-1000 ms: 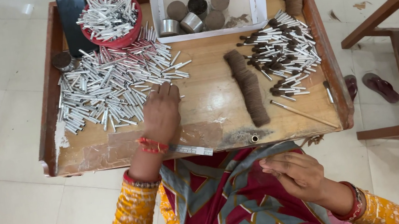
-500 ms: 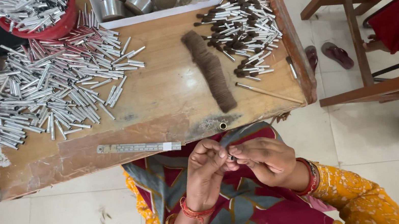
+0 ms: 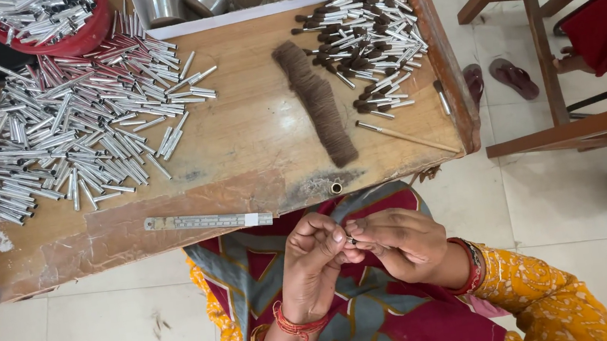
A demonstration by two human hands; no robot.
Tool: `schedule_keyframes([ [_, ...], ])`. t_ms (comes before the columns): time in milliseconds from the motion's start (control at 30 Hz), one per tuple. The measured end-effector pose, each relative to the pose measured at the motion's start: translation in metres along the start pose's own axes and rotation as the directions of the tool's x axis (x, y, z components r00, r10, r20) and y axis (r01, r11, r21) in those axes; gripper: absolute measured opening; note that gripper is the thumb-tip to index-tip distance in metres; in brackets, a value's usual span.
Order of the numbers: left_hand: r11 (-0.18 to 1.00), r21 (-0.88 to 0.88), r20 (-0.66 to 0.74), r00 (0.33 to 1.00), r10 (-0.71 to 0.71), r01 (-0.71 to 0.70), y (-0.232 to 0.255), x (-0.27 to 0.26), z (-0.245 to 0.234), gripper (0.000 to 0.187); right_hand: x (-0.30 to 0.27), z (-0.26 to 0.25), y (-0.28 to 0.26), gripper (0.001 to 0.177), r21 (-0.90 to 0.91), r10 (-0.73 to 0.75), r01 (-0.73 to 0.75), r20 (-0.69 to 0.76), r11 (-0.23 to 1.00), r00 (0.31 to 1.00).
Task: The recorder is assembling small industrial brushes by inserting bristles into metal ferrules/tubes at a workbench.
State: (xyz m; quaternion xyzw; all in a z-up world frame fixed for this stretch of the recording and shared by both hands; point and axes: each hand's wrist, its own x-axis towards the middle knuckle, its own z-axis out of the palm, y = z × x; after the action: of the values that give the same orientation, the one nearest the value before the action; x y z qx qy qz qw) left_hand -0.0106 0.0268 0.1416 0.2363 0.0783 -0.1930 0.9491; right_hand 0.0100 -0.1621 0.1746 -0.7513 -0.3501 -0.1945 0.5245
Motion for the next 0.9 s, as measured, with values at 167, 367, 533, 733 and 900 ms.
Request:
schedule_keyframes([
  [167, 0.999, -0.013, -0.013, 0.999, -0.034, 0.033, 0.003, 0.000, 0.000, 0.007, 0.008, 0.000, -0.004, 0.025, -0.027, -0.008, 0.008, 0.013, 1.000, 1.000],
  [367, 0.996, 0.085, -0.064, 0.997, 0.034, -0.028, 0.011, 0.001, 0.002, 0.007, 0.028, -0.002, -0.014, 0.023, -0.140, -0.038, 0.047, 0.071, 0.989, 0.997],
  [533, 0.947, 0.271, -0.095, 0.975, 0.202, -0.170, 0.014, 0.004, 0.000, 0.007, 0.036, -0.008, -0.017, 0.025, -0.089, 0.134, -0.120, 0.184, 0.989, 0.974],
  [733, 0.935, 0.300, -0.103, 0.968, 0.228, -0.188, 0.009, 0.004, -0.006, 0.008, 0.038, -0.012, -0.020, 0.034, -0.081, 0.234, -0.221, 0.228, 0.972, 0.945],
  [900, 0.940, 0.277, -0.093, 0.968, 0.235, -0.202, 0.008, 0.005, -0.007, 0.009, 0.032, -0.012, -0.016, 0.036, -0.061, 0.227, -0.219, 0.272, 0.974, 0.935],
])
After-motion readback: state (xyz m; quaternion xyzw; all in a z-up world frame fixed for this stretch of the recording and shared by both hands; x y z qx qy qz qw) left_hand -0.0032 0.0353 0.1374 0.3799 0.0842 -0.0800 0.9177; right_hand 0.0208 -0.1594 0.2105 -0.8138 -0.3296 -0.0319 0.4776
